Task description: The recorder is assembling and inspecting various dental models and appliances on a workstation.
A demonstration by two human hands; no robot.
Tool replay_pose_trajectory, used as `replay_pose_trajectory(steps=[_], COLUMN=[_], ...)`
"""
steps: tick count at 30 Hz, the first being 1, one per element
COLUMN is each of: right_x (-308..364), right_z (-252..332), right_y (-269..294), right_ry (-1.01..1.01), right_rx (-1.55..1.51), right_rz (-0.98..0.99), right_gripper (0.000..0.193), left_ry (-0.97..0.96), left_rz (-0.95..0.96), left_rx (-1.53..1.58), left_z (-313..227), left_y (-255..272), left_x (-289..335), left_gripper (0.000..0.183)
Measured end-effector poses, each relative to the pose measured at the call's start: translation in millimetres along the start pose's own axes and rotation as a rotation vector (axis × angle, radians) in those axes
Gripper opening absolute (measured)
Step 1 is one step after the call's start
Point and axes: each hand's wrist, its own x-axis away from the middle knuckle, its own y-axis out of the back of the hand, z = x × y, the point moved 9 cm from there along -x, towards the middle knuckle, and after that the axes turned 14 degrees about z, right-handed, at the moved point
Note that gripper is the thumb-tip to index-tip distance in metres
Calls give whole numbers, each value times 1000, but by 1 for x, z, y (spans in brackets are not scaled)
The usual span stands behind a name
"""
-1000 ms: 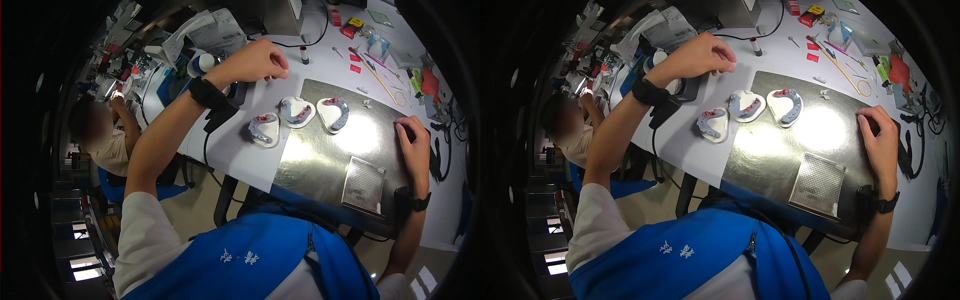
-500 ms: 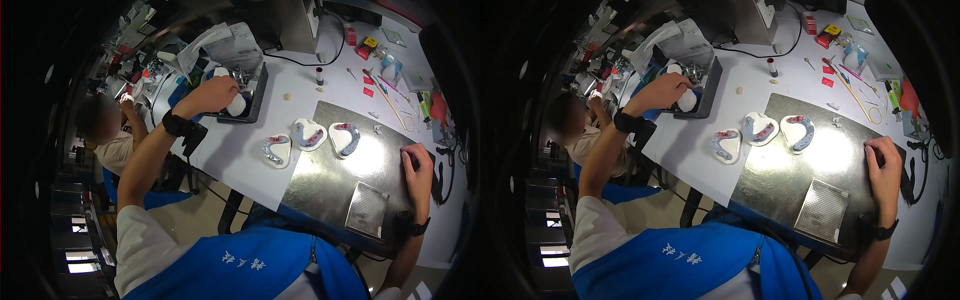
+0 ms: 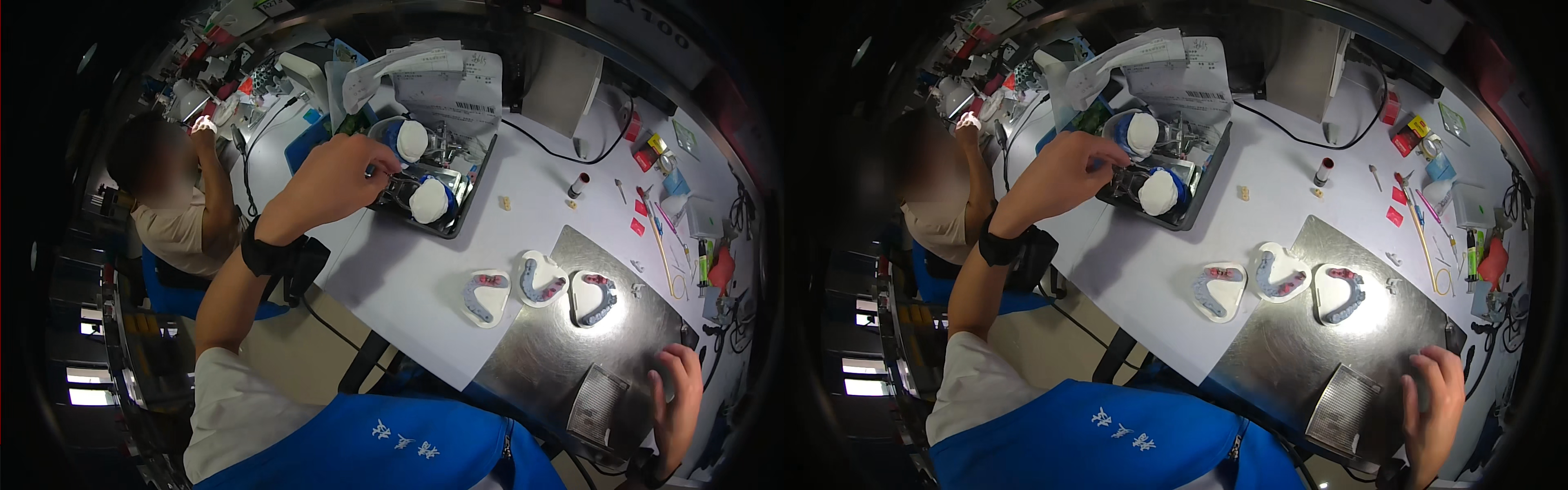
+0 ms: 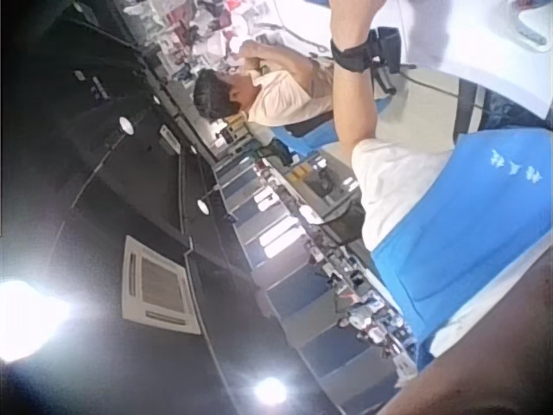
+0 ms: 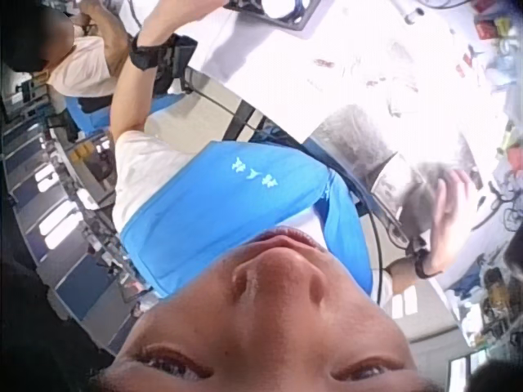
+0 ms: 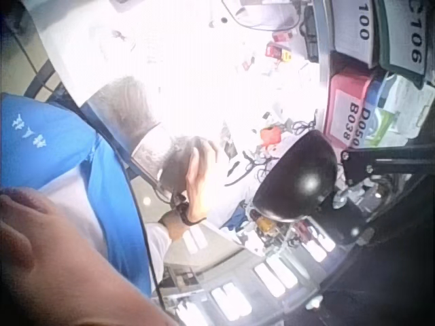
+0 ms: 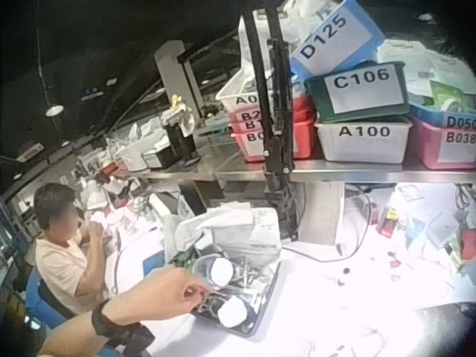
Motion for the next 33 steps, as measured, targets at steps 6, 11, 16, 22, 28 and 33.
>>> replay_pose_trajectory(steps=[6,11,16,22,28,33], right_x=[-11,-160,-278,-304,-310,-320], right_z=[183,247,248,262,266,265], right_y=[3,-39,-87,-121,-125,-141], right_ry=[506,562,339,427,459,323], right_rx=[-325,-359,-430,-66,-55,89], right_rz=[623,247,213,140,209,536], right_gripper=[32,22,24,26,30,41], left_ry=[-75,-134,-196,-323,-301,-267], left_rz=[-156,-390,-504,-532,-480,-588], left_rx=[-6,138,225,225,288,212], left_z=[2,24,50,57,81,72], left_y=[-20,-24,-18,-4,-6,10], left_x=[27,29,4,-6,-28,-27], left_gripper=[36,44,71,53,60,55])
